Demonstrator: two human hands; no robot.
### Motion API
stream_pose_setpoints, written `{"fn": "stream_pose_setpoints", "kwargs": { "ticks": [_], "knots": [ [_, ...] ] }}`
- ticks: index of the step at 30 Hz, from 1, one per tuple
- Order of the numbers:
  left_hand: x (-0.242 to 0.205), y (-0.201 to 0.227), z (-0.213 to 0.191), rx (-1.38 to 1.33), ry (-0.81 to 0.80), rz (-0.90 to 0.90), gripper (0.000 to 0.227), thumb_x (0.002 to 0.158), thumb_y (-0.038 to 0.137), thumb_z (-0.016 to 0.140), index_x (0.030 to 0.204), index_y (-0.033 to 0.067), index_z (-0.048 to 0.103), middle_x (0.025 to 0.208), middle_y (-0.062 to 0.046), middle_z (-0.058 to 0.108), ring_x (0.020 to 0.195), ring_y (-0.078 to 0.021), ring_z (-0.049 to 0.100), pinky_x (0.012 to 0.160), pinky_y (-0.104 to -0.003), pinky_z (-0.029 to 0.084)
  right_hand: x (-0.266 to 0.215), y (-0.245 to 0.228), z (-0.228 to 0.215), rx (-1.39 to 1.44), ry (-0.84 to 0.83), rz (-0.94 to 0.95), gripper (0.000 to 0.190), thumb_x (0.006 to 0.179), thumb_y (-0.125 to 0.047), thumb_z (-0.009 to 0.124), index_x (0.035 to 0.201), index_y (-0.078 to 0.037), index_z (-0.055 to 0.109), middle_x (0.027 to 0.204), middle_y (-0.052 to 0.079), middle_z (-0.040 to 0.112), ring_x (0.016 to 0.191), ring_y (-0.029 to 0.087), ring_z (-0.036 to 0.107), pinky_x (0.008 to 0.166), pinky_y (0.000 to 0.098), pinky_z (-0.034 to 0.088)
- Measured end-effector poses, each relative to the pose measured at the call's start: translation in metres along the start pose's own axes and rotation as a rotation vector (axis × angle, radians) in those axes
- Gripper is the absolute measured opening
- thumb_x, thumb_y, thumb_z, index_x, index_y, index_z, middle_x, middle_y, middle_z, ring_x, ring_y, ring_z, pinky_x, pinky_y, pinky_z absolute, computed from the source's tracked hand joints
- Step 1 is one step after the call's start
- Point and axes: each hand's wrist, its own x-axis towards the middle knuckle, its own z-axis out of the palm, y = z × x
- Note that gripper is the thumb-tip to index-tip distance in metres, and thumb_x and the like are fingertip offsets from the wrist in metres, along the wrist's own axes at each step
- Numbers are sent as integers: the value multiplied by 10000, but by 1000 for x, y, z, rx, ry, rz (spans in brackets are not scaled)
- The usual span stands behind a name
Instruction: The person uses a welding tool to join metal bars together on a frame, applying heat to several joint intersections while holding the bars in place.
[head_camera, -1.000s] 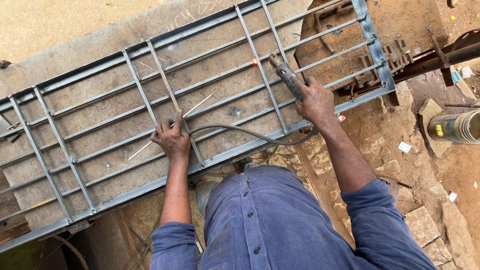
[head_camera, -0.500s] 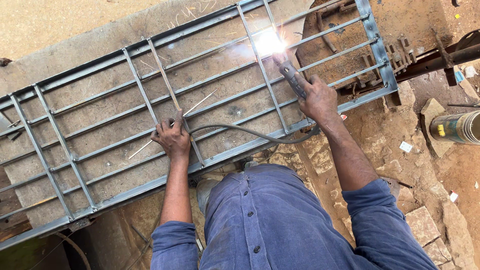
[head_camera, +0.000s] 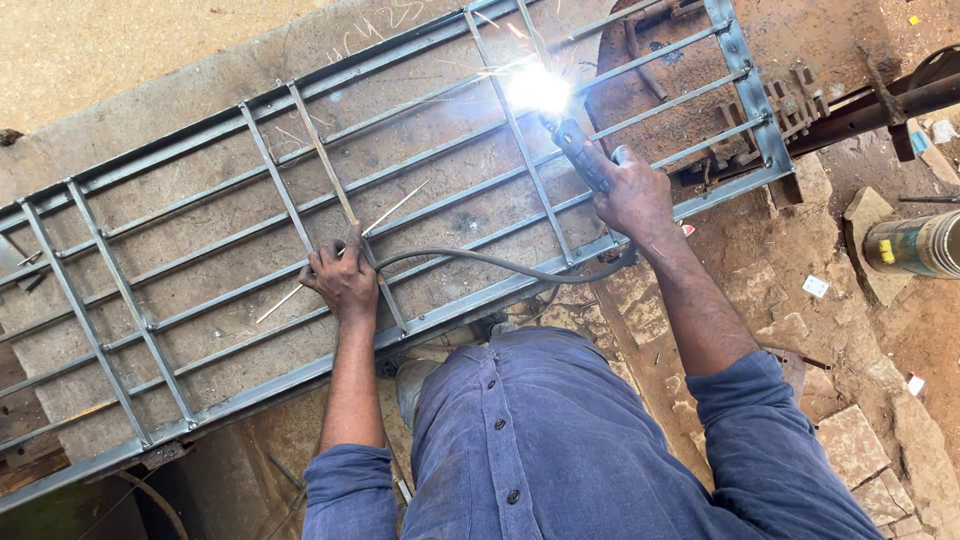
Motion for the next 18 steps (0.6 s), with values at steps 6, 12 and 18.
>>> {"fn": "stream_pose_setpoints", "kwargs": {
  "ticks": [6,12,18],
  "knots": [
    [0,-4,4,-9,15,10,619,927,78,683,1432,434,645,1115,-110,662,1126,-324,596,994,-615,345,2,4,1,22,-30,20,760,841,-268,800,1537,-327,501,1091,154,604,959,325,698,792,490,601],
    [-1,-2,3,22,26,7,556,948,120,685,1415,420,653,1129,-120,669,1154,-342,595,994,-624,330,0,11,8,70,30,3,752,839,-262,807,1533,-314,523,1123,114,611,991,301,701,844,478,602],
    [-1,-5,10,17,57,20,528,971,145,670,1413,433,655,1124,-68,662,1132,-298,587,1003,-636,331,9,17,20,70,-102,109,807,843,-319,822,1559,-357,450,1136,127,589,1006,277,672,883,460,587]
  ]
}}
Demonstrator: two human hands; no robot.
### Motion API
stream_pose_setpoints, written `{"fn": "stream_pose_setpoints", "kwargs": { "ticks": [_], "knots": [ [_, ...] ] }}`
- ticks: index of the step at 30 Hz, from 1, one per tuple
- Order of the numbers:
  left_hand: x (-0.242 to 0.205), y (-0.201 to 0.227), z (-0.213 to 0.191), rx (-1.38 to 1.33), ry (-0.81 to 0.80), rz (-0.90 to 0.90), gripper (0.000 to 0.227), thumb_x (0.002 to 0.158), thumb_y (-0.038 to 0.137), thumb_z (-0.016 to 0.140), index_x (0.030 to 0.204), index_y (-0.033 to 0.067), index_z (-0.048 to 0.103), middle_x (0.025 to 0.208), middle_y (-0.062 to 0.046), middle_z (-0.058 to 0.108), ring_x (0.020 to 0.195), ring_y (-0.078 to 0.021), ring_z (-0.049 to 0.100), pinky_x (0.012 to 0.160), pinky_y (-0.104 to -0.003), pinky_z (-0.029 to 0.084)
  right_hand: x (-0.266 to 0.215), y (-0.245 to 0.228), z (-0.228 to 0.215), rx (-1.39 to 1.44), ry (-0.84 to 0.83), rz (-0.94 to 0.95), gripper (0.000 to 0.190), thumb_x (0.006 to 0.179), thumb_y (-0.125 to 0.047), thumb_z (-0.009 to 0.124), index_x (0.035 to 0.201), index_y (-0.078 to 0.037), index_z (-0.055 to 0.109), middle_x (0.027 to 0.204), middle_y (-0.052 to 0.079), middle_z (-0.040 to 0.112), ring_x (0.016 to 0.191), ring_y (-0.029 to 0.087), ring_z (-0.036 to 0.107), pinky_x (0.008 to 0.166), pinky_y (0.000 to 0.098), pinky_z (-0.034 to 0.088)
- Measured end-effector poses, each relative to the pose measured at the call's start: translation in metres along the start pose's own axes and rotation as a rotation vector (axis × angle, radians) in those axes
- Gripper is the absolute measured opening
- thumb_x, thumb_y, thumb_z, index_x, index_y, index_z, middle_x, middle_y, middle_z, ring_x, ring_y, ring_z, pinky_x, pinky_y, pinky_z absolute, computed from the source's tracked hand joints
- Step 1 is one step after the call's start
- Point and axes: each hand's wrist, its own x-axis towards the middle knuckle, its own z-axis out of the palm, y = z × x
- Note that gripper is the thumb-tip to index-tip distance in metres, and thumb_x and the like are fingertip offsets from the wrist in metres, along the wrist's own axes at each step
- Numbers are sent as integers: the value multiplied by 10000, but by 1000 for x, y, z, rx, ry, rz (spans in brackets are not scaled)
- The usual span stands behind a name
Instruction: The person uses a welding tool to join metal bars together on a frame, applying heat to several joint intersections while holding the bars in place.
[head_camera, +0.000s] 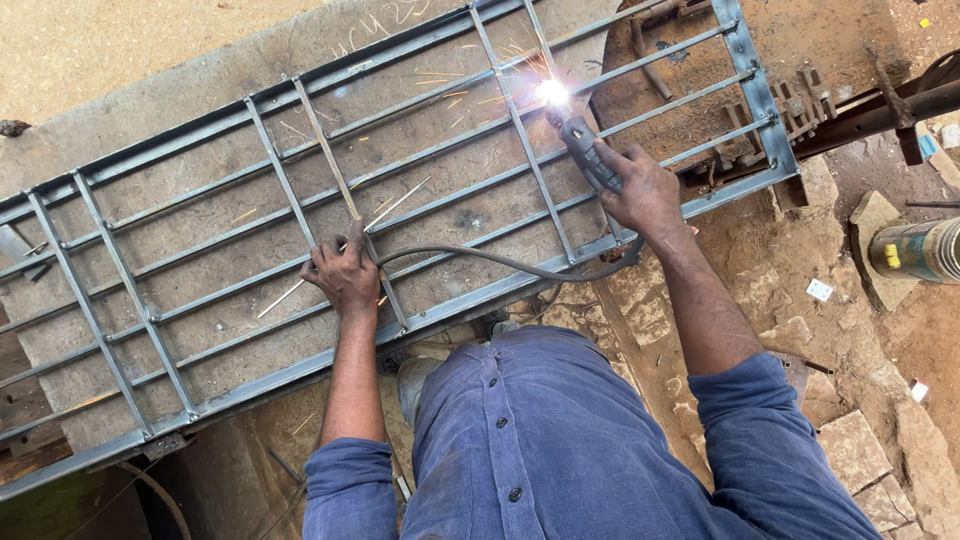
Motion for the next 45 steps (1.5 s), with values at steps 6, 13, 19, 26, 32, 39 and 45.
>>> {"fn": "stream_pose_setpoints", "kwargs": {
  "ticks": [6,13,19,26,32,39,45],
  "knots": [
    [1,4,-6,16,-14,-10,488,982,180,684,1399,433,659,1087,-50,649,1111,-291,585,971,-667,325,6,17,11,217,21,28,835,812,-262,860,1554,-381,496,1150,93,635,1022,244,659,977,457,553],
    [1,7,-13,49,1,-8,524,939,156,697,1381,436,667,1075,-44,643,1090,-274,591,969,-642,325,3,16,2,446,-22,114,835,784,-230,874,1523,-397,522,1166,94,647,992,237,661,956,444,570],
    [3,5,-12,-23,-10,-7,559,928,116,701,1405,405,663,1127,-75,644,1128,-291,586,1019,-553,351,6,23,11,658,17,89,824,786,-189,872,1528,-329,541,1270,96,668,1023,259,701,908,462,610],
    [0,2,-8,20,1,-4,561,901,100,704,1353,431,685,1140,-58,675,1141,-272,597,1011,-606,338,-46,25,4,1761,305,-123,866,844,-99,843,1597,-79,416,1286,152,678,1139,267,698,982,416,646],
    [-4,-4,-4,-108,-1,39,470,993,142,681,1378,411,690,1079,-46,676,1102,-263,592,975,-547,365,-155,19,-35,2376,530,-206,571,996,-244,714,1472,23,547,1069,220,717,872,294,723,763,389,646],
    [-49,0,-49,-217,50,257,364,970,211,734,1312,336,729,1027,-36,676,1018,-256,591,924,-497,402,-252,14,-17,2531,668,-325,977,893,-680,587,1429,138,592,951,247,694,704,314,710,625,398,643],
    [-89,1,-124,-340,-97,340,316,969,209,730,1280,254,768,959,-51,664,952,-243,612,817,-405,489,-318,-8,43,2600,403,-215,698,814,-399,757,1380,-25,591,1212,184,712,1181,312,696,1114,564,520]
  ]
}}
